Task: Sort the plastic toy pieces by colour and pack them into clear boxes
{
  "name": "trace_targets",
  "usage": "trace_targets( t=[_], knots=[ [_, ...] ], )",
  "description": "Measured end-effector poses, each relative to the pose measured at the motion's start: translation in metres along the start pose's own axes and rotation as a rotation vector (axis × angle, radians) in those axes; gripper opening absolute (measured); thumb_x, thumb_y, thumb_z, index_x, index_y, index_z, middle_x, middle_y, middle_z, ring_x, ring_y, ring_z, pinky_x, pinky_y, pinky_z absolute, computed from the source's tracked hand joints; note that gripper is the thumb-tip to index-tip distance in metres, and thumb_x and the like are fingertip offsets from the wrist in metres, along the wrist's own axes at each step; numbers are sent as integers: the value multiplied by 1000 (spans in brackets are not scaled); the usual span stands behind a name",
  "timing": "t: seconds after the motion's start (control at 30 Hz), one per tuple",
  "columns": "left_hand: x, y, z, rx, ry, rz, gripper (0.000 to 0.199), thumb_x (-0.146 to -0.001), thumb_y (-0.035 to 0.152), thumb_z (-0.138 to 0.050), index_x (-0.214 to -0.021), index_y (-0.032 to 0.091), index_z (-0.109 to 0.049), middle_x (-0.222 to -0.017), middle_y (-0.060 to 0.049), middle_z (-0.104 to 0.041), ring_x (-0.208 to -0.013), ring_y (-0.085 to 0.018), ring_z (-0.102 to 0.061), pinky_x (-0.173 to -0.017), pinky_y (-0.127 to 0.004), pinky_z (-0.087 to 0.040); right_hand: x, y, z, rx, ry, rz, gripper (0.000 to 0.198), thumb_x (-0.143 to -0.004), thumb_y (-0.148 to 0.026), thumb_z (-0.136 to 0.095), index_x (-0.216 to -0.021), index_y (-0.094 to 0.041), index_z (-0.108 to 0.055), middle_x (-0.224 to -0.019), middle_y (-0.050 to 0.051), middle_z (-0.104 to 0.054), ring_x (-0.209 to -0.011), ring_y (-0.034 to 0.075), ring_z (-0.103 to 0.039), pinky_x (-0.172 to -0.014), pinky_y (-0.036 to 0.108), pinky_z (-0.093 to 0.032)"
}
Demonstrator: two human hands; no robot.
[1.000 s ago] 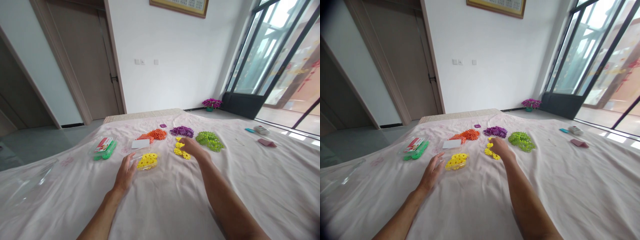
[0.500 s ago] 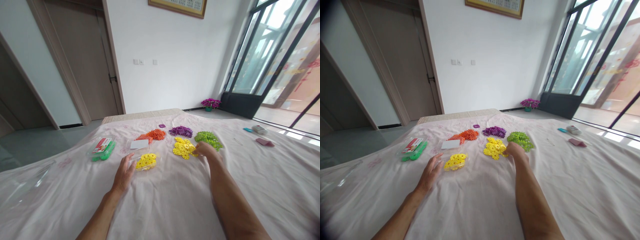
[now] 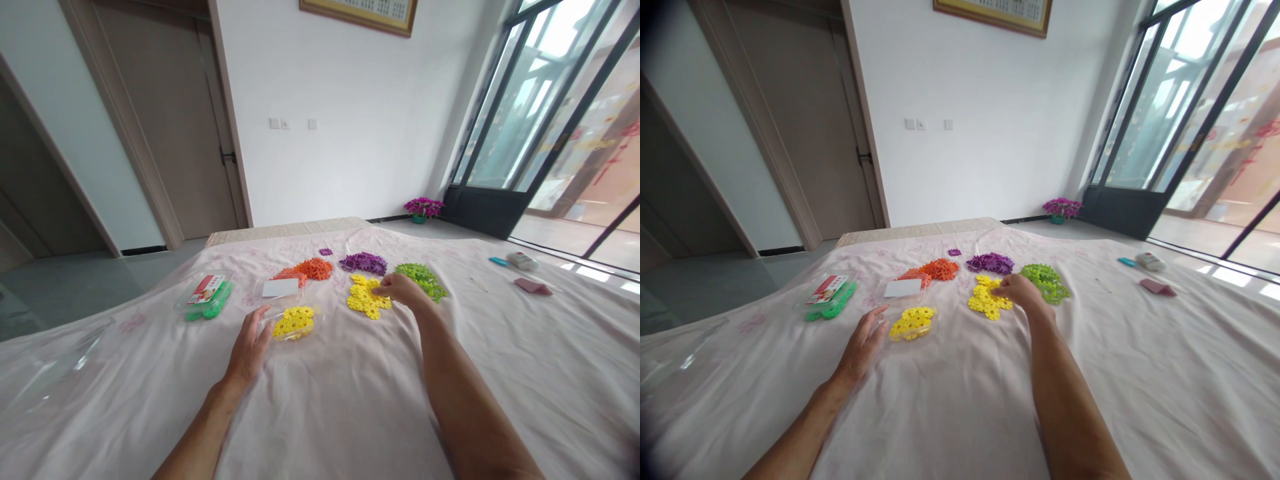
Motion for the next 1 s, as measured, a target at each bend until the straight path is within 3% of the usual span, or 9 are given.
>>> trace_targets(
  t=[0.23,0.33,0.4,0.53,0.67,0.73,0.83,0.9,1.0],
  knots=[
    [1,3,1,-2,-2,27,48,-90,47,-47,-129,21,-51,-135,-11,-52,-128,-25,-48,-111,-45,-33,30,-127,-42,-439,-123,294,35,-69,-48,-68,-65,-17,-56,-55,-6,-46,-49,7,-38,-47,21,-25],
    [1,4,1,4,-2,53,49,-89,49,-47,-130,21,-50,-137,-11,-51,-128,-26,-48,-111,-45,-33,47,-161,-68,-541,-241,343,29,-73,-45,-67,-75,-16,-62,-63,-3,-56,-55,8,-49,-51,20,-34],
    [1,4,1,4,-2,61,49,-89,49,-47,-130,21,-50,-137,-11,-51,-127,-26,-49,-110,-45,-34,52,-167,-71,-461,-249,373,25,-76,-42,-65,-79,-17,-65,-67,-1,-62,-59,10,-54,-54,20,-36],
    [0,4,1,9,8,46,49,-89,47,-48,-130,21,-51,-136,-11,-52,-127,-25,-49,-110,-45,-35,44,-139,-47,-1,-102,303,18,-77,-35,-63,-76,-18,-68,-73,3,-67,-66,13,-58,-57,23,-34],
    [0,2,0,5,2,19,47,-90,46,-47,-130,21,-50,-135,-11,-52,-127,-25,-49,-110,-45,-35,27,-81,-32,417,-154,58,21,-74,-37,-67,-80,-18,-72,-88,11,-71,-81,20,-64,-63,26,-38],
    [0,1,-1,0,-3,12,47,-90,46,-46,-130,21,-50,-135,-11,-51,-127,-25,-48,-110,-45,-35,23,-57,-28,490,-210,-21,29,-70,-43,-70,-85,-19,-73,-93,12,-71,-86,23,-65,-65,28,-40],
    [-1,-1,-1,-8,-4,10,46,-91,45,-46,-130,21,-49,-135,-11,-51,-127,-26,-48,-109,-45,-36,24,-31,-32,470,-324,-100,32,-64,-46,-74,-79,-18,-72,-79,10,-71,-75,22,-66,-65,29,-42],
    [-2,-1,-1,-14,-4,5,46,-91,45,-46,-130,21,-49,-135,-11,-52,-127,-25,-49,-109,-45,-37,27,-23,-37,439,-372,-116,26,-63,-41,-75,-73,-17,-71,-68,8,-69,-65,19,-65,-63,29,-43],
    [-2,-1,-1,-20,-3,-1,46,-91,44,-46,-130,21,-49,-135,-11,-52,-127,-25,-49,-109,-45,-37,27,-19,-40,446,-335,-94,16,-59,-28,-75,-67,-15,-70,-60,7,-66,-59,19,-64,-59,29,-43]
  ],
)
Point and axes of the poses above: each hand's wrist, its own x-axis away from the middle knuckle, its own z-axis out of the back of the hand, y = z × x, the point moved 9 cm from there along -x, towards the middle knuckle
